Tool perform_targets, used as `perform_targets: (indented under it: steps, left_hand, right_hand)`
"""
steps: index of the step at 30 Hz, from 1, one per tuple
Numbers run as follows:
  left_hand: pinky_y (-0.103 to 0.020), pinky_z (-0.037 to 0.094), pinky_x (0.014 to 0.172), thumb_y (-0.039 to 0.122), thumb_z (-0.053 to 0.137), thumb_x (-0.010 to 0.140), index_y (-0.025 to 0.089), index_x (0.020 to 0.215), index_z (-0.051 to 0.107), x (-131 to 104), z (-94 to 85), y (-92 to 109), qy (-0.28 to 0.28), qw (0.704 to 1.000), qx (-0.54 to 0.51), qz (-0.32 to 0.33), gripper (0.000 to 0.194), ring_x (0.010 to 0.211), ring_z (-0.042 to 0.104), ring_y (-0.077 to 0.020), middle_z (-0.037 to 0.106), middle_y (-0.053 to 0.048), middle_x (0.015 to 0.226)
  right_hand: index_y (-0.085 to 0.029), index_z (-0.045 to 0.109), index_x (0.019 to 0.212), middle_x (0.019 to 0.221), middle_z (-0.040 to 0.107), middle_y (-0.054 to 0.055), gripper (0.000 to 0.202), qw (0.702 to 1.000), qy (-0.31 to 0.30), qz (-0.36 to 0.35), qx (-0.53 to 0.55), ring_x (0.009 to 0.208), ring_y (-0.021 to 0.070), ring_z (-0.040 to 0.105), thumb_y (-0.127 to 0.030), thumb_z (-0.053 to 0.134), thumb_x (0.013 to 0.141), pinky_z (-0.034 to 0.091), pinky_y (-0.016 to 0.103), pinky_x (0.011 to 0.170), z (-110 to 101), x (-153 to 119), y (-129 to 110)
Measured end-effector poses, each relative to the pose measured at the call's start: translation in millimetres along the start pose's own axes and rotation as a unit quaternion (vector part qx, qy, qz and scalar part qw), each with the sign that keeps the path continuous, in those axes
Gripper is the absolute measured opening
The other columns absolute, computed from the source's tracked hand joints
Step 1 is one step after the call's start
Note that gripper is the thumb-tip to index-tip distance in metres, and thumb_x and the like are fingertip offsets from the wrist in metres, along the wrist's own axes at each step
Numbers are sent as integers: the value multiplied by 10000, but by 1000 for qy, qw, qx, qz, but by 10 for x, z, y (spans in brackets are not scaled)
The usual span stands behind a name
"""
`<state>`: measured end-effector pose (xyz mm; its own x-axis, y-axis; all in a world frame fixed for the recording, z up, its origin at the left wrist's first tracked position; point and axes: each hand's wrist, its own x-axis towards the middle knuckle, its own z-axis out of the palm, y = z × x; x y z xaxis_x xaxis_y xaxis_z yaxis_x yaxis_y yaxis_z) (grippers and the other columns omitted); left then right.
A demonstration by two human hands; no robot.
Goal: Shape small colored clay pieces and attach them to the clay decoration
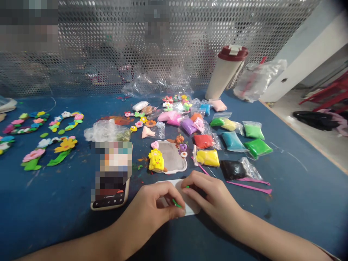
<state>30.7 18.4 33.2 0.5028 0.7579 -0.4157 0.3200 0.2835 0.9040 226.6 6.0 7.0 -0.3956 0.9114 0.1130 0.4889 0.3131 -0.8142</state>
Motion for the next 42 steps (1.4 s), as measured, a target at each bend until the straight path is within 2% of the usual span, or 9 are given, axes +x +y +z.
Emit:
perform_targets:
  steps: [3,7,12,17,21,24,29,37,42]
  left_hand:
    - [-192,397,595,260,701,765,182,715,668,-13,2,2,-12,1000,-13,-4,99,609,533,-93,594,58,639]
    - [-212,415,587,418,523,900,159,662,669,-22,4,-21,-61,997,-39,14,381,575,554,-101,628,14,635]
    - [-195,408,570,230,712,722,170,728,693,3,22,-30,-26,999,-24,-19,63,581,553,-98,640,34,652]
    - [-203,378,482,449,513,884,147,576,616,-19,11,-23,-85,995,-54,-18,443,461,482,-89,590,11,541]
    - [-191,400,564,243,727,760,172,716,685,-4,10,-7,-20,997,74,20,93,584,534,-97,640,42,652]
    - [-190,409,616,162,737,769,182,742,684,32,-16,-61,-4,968,215,132,63,669,569,-104,654,39,728]
    - [-221,425,633,187,660,849,196,811,662,60,-91,-232,49,852,425,302,38,767,595,-144,627,-6,853]
    - [-242,490,710,231,648,866,230,1032,618,23,-114,-246,70,853,420,302,169,855,638,-163,618,-10,963]
    - [-234,447,575,388,456,965,193,853,574,-72,-106,-280,137,828,447,309,254,653,615,-139,603,1,781]
  right_hand:
    - [-186,595,838,786,637,17,125,1000,-2,-3,-1,712,127,603,-207,514,930,454,220,636,1,0,4]
    - [-184,605,843,783,638,18,143,1000,-4,-5,1,729,132,606,-215,502,937,460,230,655,4,9,8]
    - [-178,634,867,810,640,35,145,1000,-15,-3,-4,746,146,617,-200,505,930,470,247,658,-2,27,13]
    - [-189,646,908,833,650,41,126,1000,-14,7,-7,781,160,625,-215,524,921,489,266,690,-9,21,5]
    - [-193,640,884,824,644,35,123,1000,-18,8,-10,766,156,624,-187,522,918,486,263,682,-2,12,12]
    - [-185,635,872,820,637,34,118,1000,-16,7,-11,765,153,623,-166,526,913,481,257,681,1,15,14]
    - [-180,635,879,838,643,36,101,1000,-11,11,-11,793,156,623,-163,540,905,480,262,708,-11,20,4]
    - [-184,633,886,841,639,31,116,1000,-4,7,-9,783,149,618,-138,528,898,480,253,694,-4,28,1]
    - [-196,611,971,883,664,32,144,1000,19,19,1,804,148,621,-122,519,889,492,252,705,-1,2,2]
